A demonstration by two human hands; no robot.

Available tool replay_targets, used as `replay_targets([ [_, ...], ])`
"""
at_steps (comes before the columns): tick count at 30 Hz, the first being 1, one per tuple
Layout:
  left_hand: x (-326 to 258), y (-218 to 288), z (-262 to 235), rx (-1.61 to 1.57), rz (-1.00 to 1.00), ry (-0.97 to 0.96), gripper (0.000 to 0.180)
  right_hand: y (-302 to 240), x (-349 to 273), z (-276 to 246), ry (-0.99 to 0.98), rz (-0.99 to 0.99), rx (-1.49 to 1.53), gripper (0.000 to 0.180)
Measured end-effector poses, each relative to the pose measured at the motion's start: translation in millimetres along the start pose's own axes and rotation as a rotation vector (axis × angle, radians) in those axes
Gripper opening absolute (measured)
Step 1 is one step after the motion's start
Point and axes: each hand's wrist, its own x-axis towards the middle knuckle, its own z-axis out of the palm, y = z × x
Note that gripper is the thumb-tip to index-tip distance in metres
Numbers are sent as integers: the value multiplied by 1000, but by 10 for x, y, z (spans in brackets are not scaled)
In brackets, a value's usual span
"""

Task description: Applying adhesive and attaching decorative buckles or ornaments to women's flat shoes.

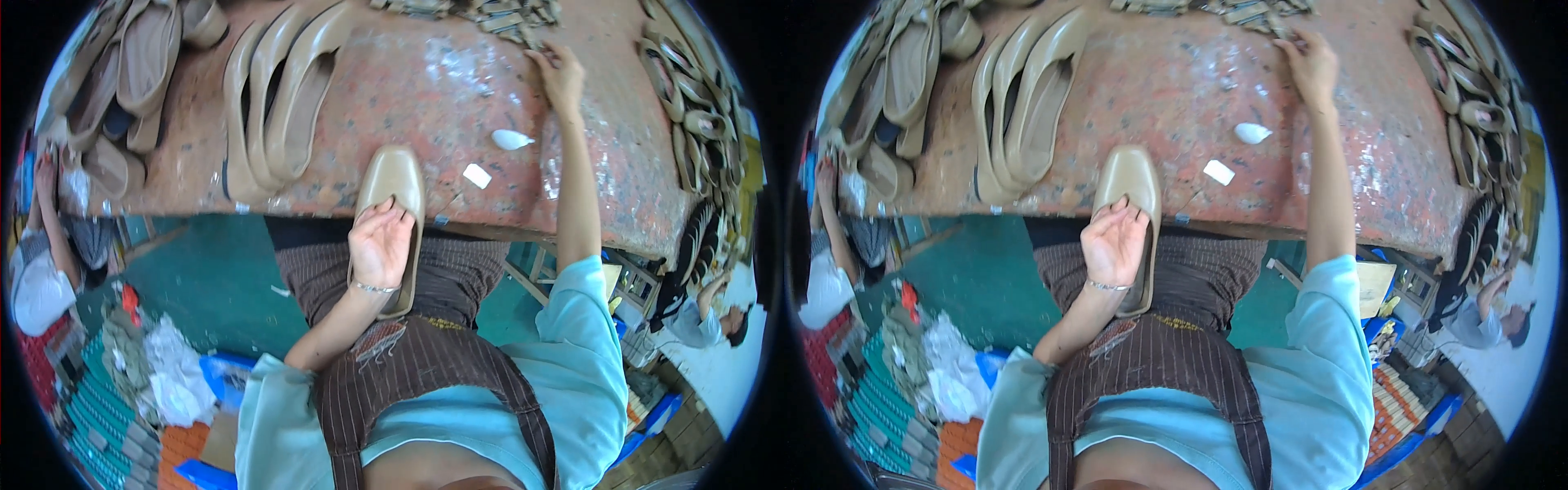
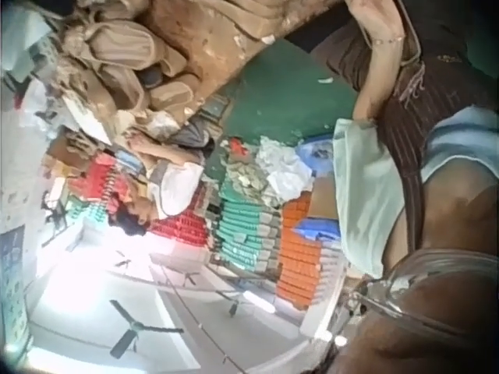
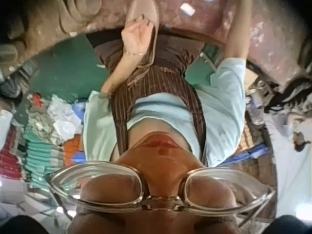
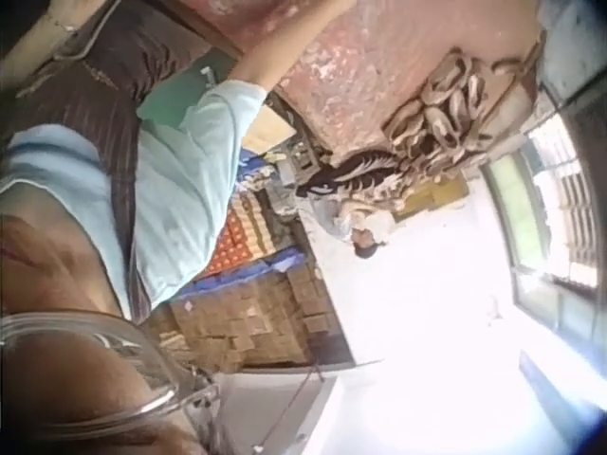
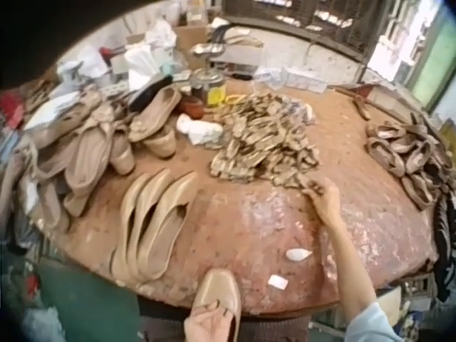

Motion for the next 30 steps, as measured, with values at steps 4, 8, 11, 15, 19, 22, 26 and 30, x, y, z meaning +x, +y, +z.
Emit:
replay_targets([
  [4,-22,-17,234,22,56,211,14,-142,-537,-418,182,315,185,32],
  [8,-28,-10,182,1,19,155,12,-1214,-1140,-987,213,367,457,31],
  [11,-31,-3,206,12,-3,148,11,-1805,-1574,-766,-116,83,555,33],
  [15,-8,-21,245,13,-8,100,21,-2214,-1641,-459,-298,19,560,37],
  [19,-5,-39,218,18,-11,40,34,-2212,-1644,-397,-347,34,488,37],
  [22,-12,-31,231,38,-14,73,38,-2210,-1631,-408,-357,35,464,37],
  [26,-14,-3,226,59,-30,75,42,-2225,-1635,-385,-361,53,473,36],
  [30,0,-19,255,64,-29,91,43,-2222,-1604,-389,-389,101,482,35],
])
